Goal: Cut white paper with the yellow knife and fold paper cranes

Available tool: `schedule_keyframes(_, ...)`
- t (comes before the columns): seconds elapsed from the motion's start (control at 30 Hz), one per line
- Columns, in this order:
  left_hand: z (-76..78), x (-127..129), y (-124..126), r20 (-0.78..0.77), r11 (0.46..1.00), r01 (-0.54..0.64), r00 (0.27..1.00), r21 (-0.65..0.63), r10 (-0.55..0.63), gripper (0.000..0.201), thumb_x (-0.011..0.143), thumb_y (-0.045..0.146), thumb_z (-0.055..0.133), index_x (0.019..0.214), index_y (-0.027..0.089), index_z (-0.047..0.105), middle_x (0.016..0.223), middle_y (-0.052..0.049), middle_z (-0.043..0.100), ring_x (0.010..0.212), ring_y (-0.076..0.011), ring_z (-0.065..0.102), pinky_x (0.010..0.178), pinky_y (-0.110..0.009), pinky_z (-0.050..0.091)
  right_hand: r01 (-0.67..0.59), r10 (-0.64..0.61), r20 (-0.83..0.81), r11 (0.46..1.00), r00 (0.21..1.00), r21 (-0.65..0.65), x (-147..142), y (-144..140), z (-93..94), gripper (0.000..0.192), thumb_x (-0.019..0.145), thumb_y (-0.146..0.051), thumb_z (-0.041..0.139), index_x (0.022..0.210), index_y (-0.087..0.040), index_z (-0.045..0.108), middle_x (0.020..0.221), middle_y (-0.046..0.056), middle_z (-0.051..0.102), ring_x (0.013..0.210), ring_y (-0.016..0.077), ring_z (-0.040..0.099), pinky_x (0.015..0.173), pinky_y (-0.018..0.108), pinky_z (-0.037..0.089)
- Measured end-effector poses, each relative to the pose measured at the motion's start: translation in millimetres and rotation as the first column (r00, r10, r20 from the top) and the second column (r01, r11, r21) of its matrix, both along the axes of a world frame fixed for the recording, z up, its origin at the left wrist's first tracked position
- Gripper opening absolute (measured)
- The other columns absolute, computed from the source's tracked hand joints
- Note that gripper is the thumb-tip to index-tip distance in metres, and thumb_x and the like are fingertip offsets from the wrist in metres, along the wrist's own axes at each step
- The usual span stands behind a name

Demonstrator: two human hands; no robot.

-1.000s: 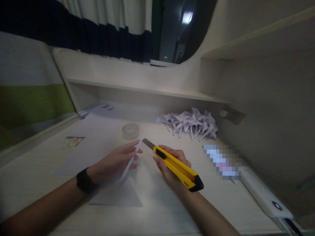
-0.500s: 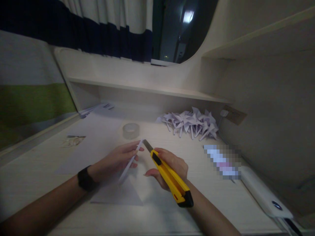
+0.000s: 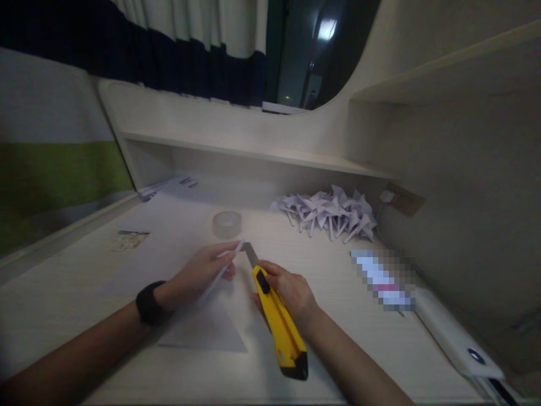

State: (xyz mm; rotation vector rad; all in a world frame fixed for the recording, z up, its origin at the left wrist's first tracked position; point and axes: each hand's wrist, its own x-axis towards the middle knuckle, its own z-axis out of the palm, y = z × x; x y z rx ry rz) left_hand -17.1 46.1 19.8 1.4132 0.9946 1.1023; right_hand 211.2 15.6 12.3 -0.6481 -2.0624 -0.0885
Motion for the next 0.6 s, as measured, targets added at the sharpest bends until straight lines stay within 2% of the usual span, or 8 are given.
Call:
schedule_keyframes(0.17,-5.4,0.3,1.2,-0.061,0.994,-0.013,0.998,0.112,0.020,0.040,0.086,0.028,0.059,0.121,0.011,0.063,0.070,-0.006,0.067,0.054,-0.0136,0.058,0.053,-0.026,0.047,0.046,-0.047,-0.078,0.999,0.996,-0.016,-6.1,-3.4,3.0,0.025,0.076,-0.025,0.068,0.101,-0.026,0.068,0.107,0.003,0.072,0.090,0.0204,0.072,0.071,0.026,0.061)
schedule_keyframes(0.3,-10.8,-0.8,1.7,-0.109,0.971,-0.011,0.993,0.238,0.038,0.039,0.088,0.029,0.057,0.124,0.015,0.062,0.089,-0.009,0.069,0.055,-0.0118,0.059,0.053,-0.025,0.048,0.070,-0.074,-0.206,0.997,0.976,-0.024,-10.9,-6.1,3.2,0.033,0.073,-0.019,0.069,0.105,-0.025,0.068,0.105,0.004,0.073,0.090,0.0220,0.072,0.078,0.032,0.061)
schedule_keyframes(0.37,-12.3,-1.6,1.9,-0.124,0.954,-0.008,0.991,0.299,0.047,0.038,0.089,0.029,0.055,0.125,0.017,0.061,0.101,-0.011,0.068,0.059,-0.0117,0.060,0.054,-0.025,0.049,0.060,-0.079,-0.267,0.995,0.960,-0.079,-13.2,-8.0,3.7,0.031,0.075,-0.018,0.068,0.104,-0.025,0.070,0.101,0.004,0.074,0.090,0.0225,0.071,0.080,0.035,0.061)
schedule_keyframes(0.43,-12.8,-2.4,2.0,-0.126,0.940,-0.010,0.990,0.340,0.056,0.037,0.090,0.029,0.055,0.125,0.019,0.061,0.109,-0.011,0.066,0.061,-0.0114,0.061,0.055,-0.025,0.050,0.037,-0.106,-0.331,0.978,0.938,-0.206,-16.2,-9.9,4.9,0.024,0.078,-0.021,0.067,0.101,-0.024,0.071,0.098,0.005,0.074,0.088,0.0232,0.072,0.081,0.036,0.061)
schedule_keyframes(0.5,-12.7,-3.0,2.0,-0.125,0.930,-0.019,0.990,0.368,0.069,0.036,0.089,0.029,0.056,0.124,0.021,0.062,0.115,-0.010,0.064,0.062,-0.0112,0.061,0.057,-0.025,0.050,-0.052,-0.136,-0.459,0.926,0.878,-0.374,-19.8,-10.6,6.1,0.018,0.081,-0.025,0.066,0.098,-0.022,0.072,0.097,0.007,0.074,0.085,0.0239,0.072,0.080,0.038,0.061)
schedule_keyframes(0.53,-12.6,-3.3,1.8,-0.128,0.925,-0.022,0.989,0.380,0.076,0.036,0.089,0.028,0.056,0.124,0.022,0.062,0.118,-0.010,0.063,0.063,-0.0112,0.061,0.058,-0.025,0.051,-0.131,-0.154,-0.552,0.888,0.819,-0.442,-21.5,-10.1,6.6,0.018,0.082,-0.027,0.066,0.097,-0.021,0.072,0.096,0.007,0.074,0.084,0.0241,0.073,0.079,0.038,0.061)
schedule_keyframes(0.6,-12.1,-3.6,0.7,-0.141,0.912,-0.030,0.985,0.409,0.095,0.036,0.089,0.027,0.055,0.124,0.025,0.062,0.124,-0.009,0.061,0.065,-0.0116,0.061,0.063,-0.026,0.051,-0.329,-0.201,-0.738,0.798,0.644,-0.505,-23.6,-7.0,7.9,0.019,0.082,-0.031,0.067,0.095,-0.019,0.071,0.093,0.007,0.075,0.080,0.0238,0.073,0.077,0.038,0.061)
